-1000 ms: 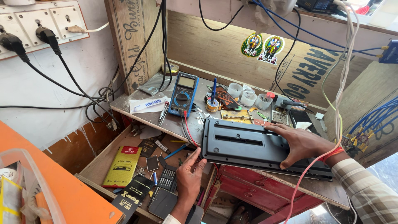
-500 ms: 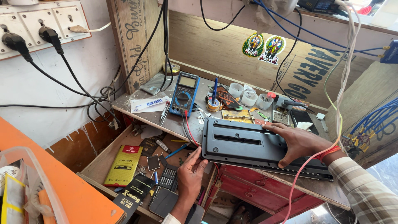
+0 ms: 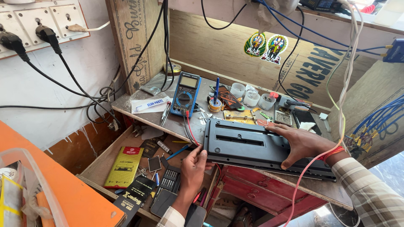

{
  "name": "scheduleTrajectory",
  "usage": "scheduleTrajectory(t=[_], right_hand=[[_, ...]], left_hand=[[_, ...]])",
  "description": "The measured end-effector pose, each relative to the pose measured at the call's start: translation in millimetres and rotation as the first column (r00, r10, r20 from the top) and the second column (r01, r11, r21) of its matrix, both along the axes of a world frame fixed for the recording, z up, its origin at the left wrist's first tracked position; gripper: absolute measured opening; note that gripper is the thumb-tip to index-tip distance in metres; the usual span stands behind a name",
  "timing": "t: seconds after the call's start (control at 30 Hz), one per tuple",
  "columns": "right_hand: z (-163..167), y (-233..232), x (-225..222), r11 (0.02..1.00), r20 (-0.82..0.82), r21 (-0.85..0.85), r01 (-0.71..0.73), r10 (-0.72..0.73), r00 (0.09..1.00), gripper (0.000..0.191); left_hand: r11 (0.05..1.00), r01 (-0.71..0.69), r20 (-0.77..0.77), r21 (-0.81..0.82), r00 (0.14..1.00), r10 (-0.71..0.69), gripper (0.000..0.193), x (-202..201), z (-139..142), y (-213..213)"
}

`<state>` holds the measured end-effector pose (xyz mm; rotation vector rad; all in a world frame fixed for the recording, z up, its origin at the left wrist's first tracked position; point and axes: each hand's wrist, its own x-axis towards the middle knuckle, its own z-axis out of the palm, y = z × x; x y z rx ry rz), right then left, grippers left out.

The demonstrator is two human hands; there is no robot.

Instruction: The person works on a disassembled keyboard at a cluttered electronics workbench. They use a multimeter to probe the keyboard's circuit board, then use a small tool to adjust components. Finally, they place the keyboard's outer casing back over the internal assembly.

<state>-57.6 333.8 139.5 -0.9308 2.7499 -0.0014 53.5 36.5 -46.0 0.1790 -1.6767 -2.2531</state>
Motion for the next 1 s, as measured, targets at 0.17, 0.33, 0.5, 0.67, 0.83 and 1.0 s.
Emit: scheduleTrajectory(t=[0.17,0.33,0.5,0.67,0.83,1.0], right_hand=[[1,2,0,1.0,0.018,-0.005,0.014,-0.014,1.0,0.138],[4,4,5,0.999,-0.001,-0.026,-0.041,0.041,0.999,0.136],[12,1,14,0.996,0.0,0.037,0.087,-0.087,0.996,0.137],[8,4,15,1.0,-0.02,-0.03,-0.007,0.007,1.0,0.133],[-2,12,5,0.996,-0.045,-0.066,-0.062,0.059,0.997,0.133],[-9,19,2,0.99,-0.052,-0.106,-0.09,0.085,0.995,0.133]], left_hand=[[0.999,-0.037,0.02,-0.005,0.999,0.037,0.046,-1,2,1],[0.998,-0.041,0.01,0.051,0.999,0.04,0.046,-1,0,4],[0.998,-0.066,0.009,-0.001,0.998,0.066,0.046,-4,2,5],[0.996,-0.069,0.003,0.05,0.998,0.069,0.044,-5,3,8],[0.995,-0.084,0.01,0.048,0.996,0.084,0.043,-6,2,8],[0.997,-0.078,0.012,0.021,0.997,0.078,0.044,-4,0,8]])
